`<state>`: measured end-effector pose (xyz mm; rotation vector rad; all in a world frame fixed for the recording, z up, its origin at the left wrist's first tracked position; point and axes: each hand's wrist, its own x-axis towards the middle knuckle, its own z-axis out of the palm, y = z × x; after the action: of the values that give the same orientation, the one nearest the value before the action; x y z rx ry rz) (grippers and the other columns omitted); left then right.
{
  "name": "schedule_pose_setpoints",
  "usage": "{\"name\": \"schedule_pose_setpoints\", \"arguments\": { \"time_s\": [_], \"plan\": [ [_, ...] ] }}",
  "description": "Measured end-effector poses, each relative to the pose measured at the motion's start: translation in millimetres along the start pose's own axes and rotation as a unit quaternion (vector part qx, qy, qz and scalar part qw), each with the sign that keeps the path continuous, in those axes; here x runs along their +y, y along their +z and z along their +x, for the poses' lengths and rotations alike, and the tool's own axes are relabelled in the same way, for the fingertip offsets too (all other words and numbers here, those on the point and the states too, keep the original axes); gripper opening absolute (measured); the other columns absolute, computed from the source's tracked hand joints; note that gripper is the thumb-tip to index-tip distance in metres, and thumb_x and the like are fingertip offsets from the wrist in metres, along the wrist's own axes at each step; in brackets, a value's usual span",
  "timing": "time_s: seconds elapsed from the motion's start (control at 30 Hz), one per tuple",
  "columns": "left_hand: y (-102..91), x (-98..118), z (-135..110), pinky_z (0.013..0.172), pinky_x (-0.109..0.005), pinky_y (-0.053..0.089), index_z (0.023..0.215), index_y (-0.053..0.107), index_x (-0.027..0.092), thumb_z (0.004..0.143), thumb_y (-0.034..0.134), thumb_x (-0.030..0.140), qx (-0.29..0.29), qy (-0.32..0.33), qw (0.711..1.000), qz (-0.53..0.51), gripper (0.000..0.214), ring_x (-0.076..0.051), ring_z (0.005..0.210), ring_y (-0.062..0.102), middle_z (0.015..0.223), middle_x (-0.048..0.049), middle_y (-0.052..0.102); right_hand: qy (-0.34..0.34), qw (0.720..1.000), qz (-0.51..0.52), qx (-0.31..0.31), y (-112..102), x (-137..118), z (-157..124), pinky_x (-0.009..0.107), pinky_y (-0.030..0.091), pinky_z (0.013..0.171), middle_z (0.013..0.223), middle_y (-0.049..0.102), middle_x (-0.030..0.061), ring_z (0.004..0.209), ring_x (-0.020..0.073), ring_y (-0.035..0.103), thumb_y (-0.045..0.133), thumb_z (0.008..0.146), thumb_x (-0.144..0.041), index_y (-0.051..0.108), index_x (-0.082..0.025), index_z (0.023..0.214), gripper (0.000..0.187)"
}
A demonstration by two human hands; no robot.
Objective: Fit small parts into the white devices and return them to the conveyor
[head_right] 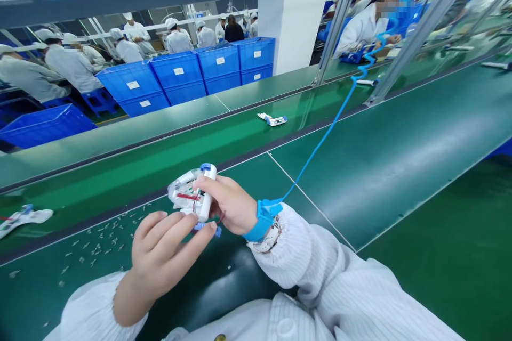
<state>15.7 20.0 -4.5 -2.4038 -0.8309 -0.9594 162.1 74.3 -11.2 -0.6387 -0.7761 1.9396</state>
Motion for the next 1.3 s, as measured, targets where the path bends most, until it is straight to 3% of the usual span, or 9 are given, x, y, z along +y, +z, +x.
{"name": "schedule_pose_setpoints", "arguments": {
  "time_s": [0.1,0.13,0.23,0.4,0.53,0.63,0.83,1.1,1.3],
  "plan": [
    [1.5,1,-7,0.073,-0.030,0.049,0.096,0.063,0.026,0.077,0.073,0.022,0.030,-0.152,0.983,-0.098,0.022,-0.019,0.079,0.067,0.089,-0.0017,0.072,0.000,1.000,0.000,0.007,-6,4,-5,0.023,0.043,0.052,0.059,0.061,-0.0016,0.050,0.0102,0.052,0.072,0.064,-0.055,0.062,-0.016,0.076,0.042],
    [2.0,2,-9,0.070,-0.029,0.051,0.095,0.063,0.025,0.076,0.075,0.030,0.056,-0.248,0.952,-0.169,0.023,-0.020,0.078,0.067,0.088,-0.0026,0.072,0.005,1.000,-0.006,0.002,-9,6,-7,0.024,0.044,0.054,0.060,0.062,-0.0011,0.051,0.0110,0.054,0.072,0.063,-0.057,0.062,-0.016,0.077,0.045],
    [4.3,5,-12,0.048,-0.026,0.051,0.082,0.062,0.023,0.070,0.067,0.063,0.113,-0.476,0.785,-0.379,0.042,-0.016,0.054,0.063,0.069,0.0002,0.067,0.039,0.998,-0.032,-0.026,-15,9,-13,0.027,0.047,0.060,0.066,0.064,0.0017,0.060,0.0142,0.059,0.072,0.061,-0.060,0.063,-0.015,0.078,0.049],
    [8.9,8,-8,0.026,-0.019,0.036,0.066,0.058,0.019,0.055,0.063,0.081,0.132,-0.542,0.683,-0.471,0.063,-0.011,0.032,0.047,0.049,0.0030,0.055,-0.024,0.967,-0.253,0.034,-14,6,-18,0.034,0.045,0.080,0.095,0.064,0.0058,0.086,0.0176,0.059,0.068,0.069,-0.034,0.061,-0.017,0.103,0.038],
    [8.8,12,-13,0.029,-0.017,0.038,0.062,0.060,0.018,0.053,0.074,0.069,0.126,-0.553,0.664,-0.487,0.054,-0.009,0.034,0.047,0.048,0.0030,0.054,-0.172,0.901,-0.396,0.032,0,-3,-28,0.031,0.042,0.083,0.092,0.065,0.0050,0.087,0.0157,0.057,0.060,0.074,-0.021,0.067,-0.016,0.090,0.018],
    [5.2,14,-18,0.033,-0.015,0.039,0.060,0.062,0.018,0.049,0.084,0.055,0.118,-0.548,0.676,-0.479,0.044,-0.007,0.036,0.045,0.046,0.0047,0.052,-0.157,0.895,-0.414,-0.052,14,-8,-36,0.025,0.043,0.071,0.070,0.064,0.0014,0.071,0.0116,0.056,0.060,0.076,-0.020,0.067,-0.015,0.067,0.012],
    [-3.6,16,-17,0.041,-0.009,0.039,0.060,0.066,0.018,0.042,0.092,0.021,0.107,-0.576,0.679,-0.443,0.032,-0.005,0.042,0.049,0.049,0.0055,0.057,-0.119,0.903,-0.408,-0.057,18,-8,-30,0.020,0.041,0.060,0.061,0.060,-0.0008,0.062,0.0086,0.054,0.064,0.072,-0.017,0.065,-0.014,0.059,0.013],
    [11.3,10,-11,0.037,-0.017,0.046,0.064,0.065,0.017,0.059,0.079,0.054,0.131,-0.629,0.571,-0.512,0.040,-0.009,0.042,0.051,0.053,0.0030,0.056,-0.151,0.867,-0.464,-0.101,19,-12,-4,0.021,0.042,0.062,0.058,0.058,-0.0006,0.062,0.0098,0.054,0.060,0.074,-0.014,0.061,-0.013,0.055,0.019],
    [12.2,8,-10,0.039,-0.013,0.045,0.066,0.065,0.016,0.055,0.084,0.048,0.186,-0.661,0.501,-0.528,0.038,-0.007,0.044,0.053,0.054,0.0024,0.060,-0.174,0.847,-0.501,-0.041,14,-18,17,0.022,0.043,0.063,0.067,0.065,0.0008,0.063,0.0101,0.057,0.058,0.077,-0.014,0.065,-0.013,0.062,0.016]
  ]
}}
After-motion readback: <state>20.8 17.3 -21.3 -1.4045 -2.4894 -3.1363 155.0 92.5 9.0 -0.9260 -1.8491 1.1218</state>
